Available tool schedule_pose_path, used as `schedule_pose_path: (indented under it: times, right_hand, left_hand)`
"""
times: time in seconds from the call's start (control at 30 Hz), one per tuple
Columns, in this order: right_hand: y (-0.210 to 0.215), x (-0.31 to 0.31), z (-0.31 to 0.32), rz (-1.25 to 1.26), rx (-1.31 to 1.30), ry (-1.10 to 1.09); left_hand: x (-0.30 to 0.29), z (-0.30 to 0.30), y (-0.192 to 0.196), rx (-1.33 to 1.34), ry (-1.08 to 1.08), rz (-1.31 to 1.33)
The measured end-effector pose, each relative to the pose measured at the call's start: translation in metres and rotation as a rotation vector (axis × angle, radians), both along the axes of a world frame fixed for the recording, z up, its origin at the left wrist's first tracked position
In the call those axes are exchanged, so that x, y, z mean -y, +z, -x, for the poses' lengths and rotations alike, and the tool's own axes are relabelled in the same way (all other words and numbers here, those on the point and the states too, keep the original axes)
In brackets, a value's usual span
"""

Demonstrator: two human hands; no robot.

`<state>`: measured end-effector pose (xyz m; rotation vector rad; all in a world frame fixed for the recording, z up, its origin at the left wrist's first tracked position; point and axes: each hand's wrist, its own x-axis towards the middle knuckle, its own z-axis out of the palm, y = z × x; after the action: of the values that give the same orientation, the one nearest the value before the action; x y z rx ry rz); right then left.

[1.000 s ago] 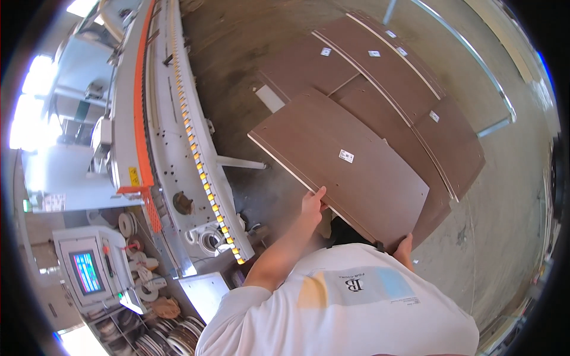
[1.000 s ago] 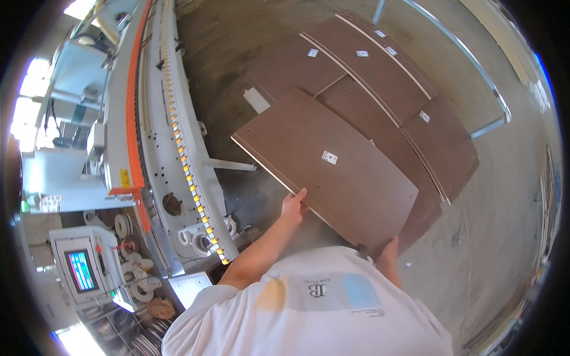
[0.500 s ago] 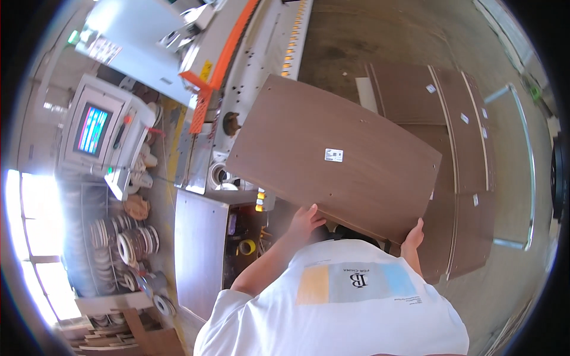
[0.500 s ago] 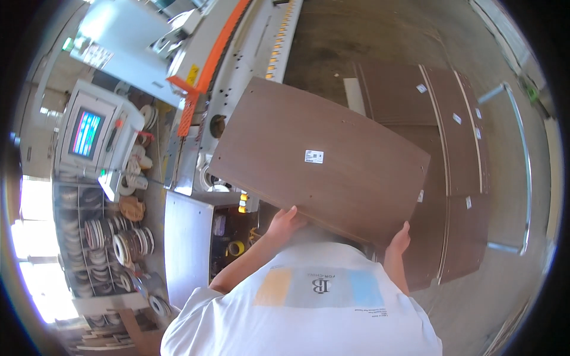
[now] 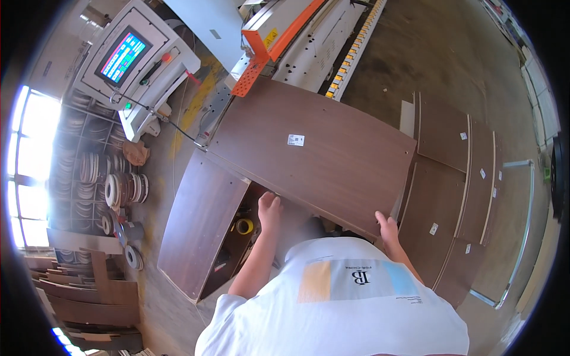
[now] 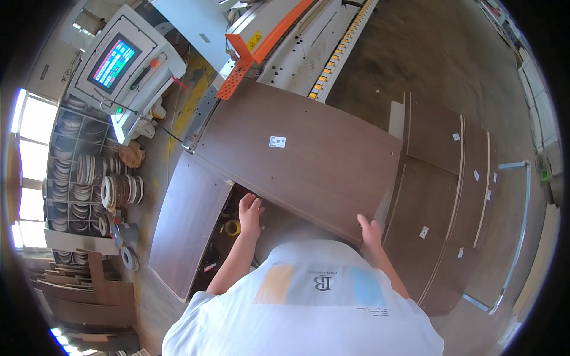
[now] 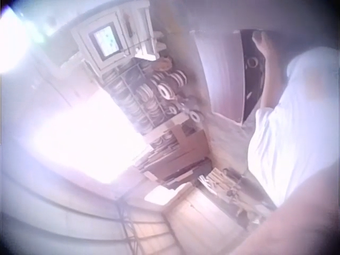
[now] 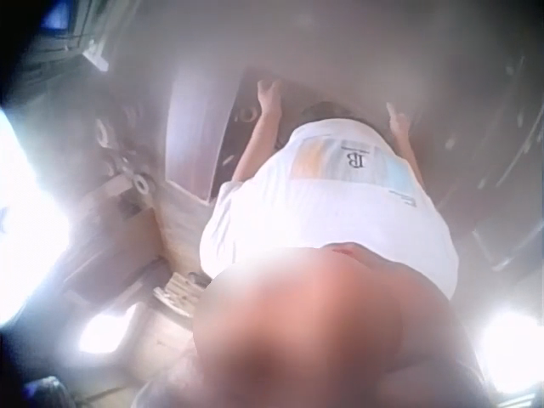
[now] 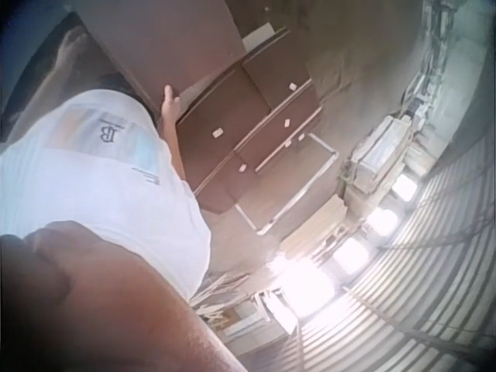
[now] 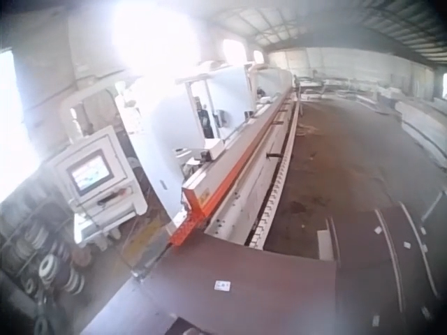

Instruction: The person picks up wooden panels from a stack and feeds them into an industrial machine. They use a handheld scraper to clean the edges of the panels and interact with the machine using a touch screen.

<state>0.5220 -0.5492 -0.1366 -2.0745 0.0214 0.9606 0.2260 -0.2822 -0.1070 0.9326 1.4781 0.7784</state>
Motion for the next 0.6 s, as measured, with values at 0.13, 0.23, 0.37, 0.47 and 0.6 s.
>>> schedule_pose_path:
  times: [0.13,0.23,0.37,0.47,0.6]
  right_hand:
    - [0.022,-0.027,0.016,0.029,0.058,0.157]
    - [0.022,-0.038,0.016,-0.047,-0.004,0.044]
    - [0.012,-0.044,0.004,-0.078,0.061,0.083]
    - [0.023,-0.058,-0.015,-0.081,0.075,0.011]
    - [0.022,-0.076,-0.058,0.008,0.139,0.06]
  left_hand:
    - [-0.012,-0.002,0.011,0.199,0.029,0.037]
    - [-0.013,-0.005,0.017,0.452,-0.075,-0.003]
    - [-0.025,-0.021,0.031,0.559,-0.05,0.129]
    - [-0.039,-0.043,0.015,0.658,-0.117,0.092]
    - [-0.056,-0.089,0.019,0.57,-0.061,0.111]
